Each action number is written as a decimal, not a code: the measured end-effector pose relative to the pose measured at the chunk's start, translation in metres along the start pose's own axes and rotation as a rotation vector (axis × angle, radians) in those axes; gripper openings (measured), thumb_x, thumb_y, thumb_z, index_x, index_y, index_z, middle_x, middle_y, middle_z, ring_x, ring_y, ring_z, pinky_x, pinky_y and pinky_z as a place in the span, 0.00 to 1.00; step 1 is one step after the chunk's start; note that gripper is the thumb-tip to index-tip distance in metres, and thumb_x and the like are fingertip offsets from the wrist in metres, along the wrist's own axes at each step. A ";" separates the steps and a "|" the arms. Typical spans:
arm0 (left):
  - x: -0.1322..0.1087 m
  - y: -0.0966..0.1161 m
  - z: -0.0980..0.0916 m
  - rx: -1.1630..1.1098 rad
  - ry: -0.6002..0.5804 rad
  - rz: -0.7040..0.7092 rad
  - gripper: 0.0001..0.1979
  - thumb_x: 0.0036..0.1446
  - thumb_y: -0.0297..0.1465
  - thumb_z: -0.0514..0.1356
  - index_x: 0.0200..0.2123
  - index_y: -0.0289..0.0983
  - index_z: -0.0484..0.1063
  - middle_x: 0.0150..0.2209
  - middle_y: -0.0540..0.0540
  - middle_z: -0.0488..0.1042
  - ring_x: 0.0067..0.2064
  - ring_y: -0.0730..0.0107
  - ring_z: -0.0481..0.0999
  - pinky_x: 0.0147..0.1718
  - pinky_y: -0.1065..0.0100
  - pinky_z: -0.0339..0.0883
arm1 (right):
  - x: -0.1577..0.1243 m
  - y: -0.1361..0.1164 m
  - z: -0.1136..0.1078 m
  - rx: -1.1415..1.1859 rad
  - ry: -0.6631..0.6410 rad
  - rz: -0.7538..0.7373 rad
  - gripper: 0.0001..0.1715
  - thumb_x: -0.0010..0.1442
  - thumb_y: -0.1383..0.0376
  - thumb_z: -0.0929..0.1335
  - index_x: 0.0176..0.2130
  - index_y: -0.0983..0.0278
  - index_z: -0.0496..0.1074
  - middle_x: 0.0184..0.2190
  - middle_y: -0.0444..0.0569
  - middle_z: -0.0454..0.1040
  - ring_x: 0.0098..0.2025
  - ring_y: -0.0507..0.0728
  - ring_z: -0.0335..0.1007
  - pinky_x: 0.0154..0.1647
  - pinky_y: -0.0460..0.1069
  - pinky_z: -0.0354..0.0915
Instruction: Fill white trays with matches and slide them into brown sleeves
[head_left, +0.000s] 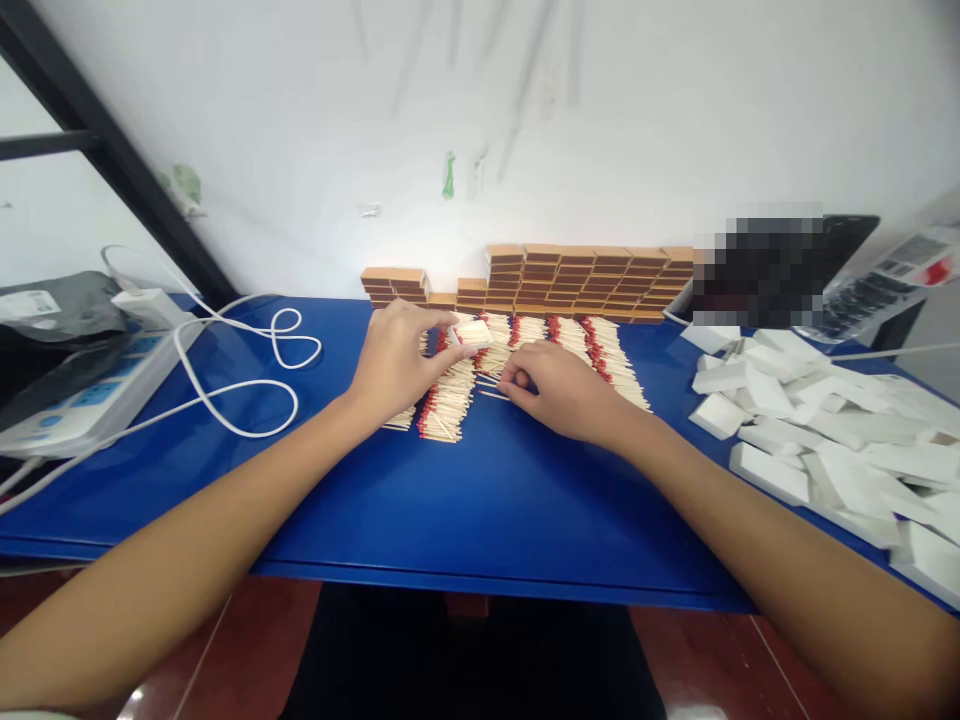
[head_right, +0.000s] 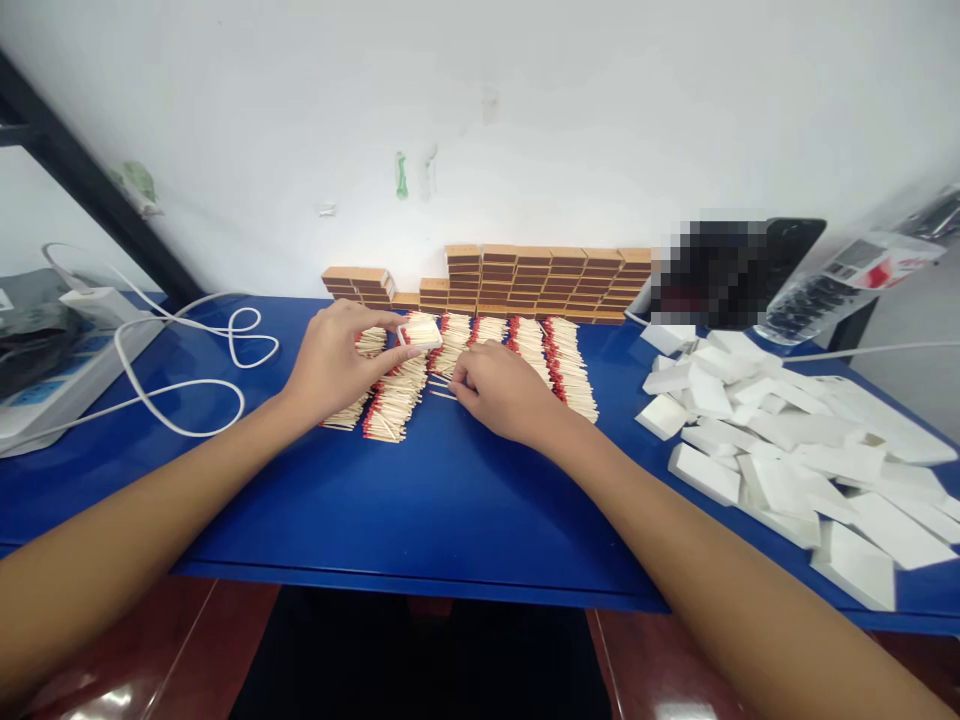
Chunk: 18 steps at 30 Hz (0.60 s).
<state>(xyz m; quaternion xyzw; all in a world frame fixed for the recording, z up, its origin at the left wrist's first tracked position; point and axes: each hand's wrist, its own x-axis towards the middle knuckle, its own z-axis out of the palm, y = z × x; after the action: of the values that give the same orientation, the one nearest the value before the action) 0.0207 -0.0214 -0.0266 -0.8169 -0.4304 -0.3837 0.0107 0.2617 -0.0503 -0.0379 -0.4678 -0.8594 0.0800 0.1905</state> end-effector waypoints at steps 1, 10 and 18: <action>0.000 0.000 0.000 0.000 -0.003 0.001 0.21 0.60 0.50 0.71 0.47 0.42 0.84 0.44 0.44 0.85 0.47 0.52 0.80 0.50 0.52 0.69 | 0.000 0.000 0.000 -0.009 -0.006 0.002 0.10 0.66 0.70 0.67 0.31 0.62 0.71 0.33 0.52 0.76 0.38 0.60 0.69 0.39 0.53 0.60; 0.001 0.000 -0.001 0.002 -0.010 -0.001 0.19 0.59 0.47 0.73 0.47 0.42 0.84 0.44 0.45 0.86 0.47 0.52 0.79 0.49 0.53 0.68 | -0.006 0.004 -0.011 0.022 -0.086 0.016 0.08 0.64 0.68 0.68 0.32 0.61 0.73 0.31 0.49 0.75 0.35 0.59 0.69 0.36 0.52 0.60; 0.000 0.000 0.000 0.010 -0.023 0.015 0.18 0.58 0.46 0.74 0.46 0.42 0.84 0.43 0.44 0.85 0.47 0.52 0.79 0.50 0.53 0.68 | -0.008 0.001 -0.007 0.111 -0.053 -0.026 0.06 0.68 0.62 0.70 0.38 0.61 0.73 0.36 0.50 0.75 0.39 0.59 0.69 0.40 0.52 0.62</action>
<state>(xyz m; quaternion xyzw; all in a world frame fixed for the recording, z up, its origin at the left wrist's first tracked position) 0.0210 -0.0212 -0.0270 -0.8246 -0.4262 -0.3719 0.0129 0.2690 -0.0572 -0.0341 -0.4431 -0.8643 0.1375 0.1943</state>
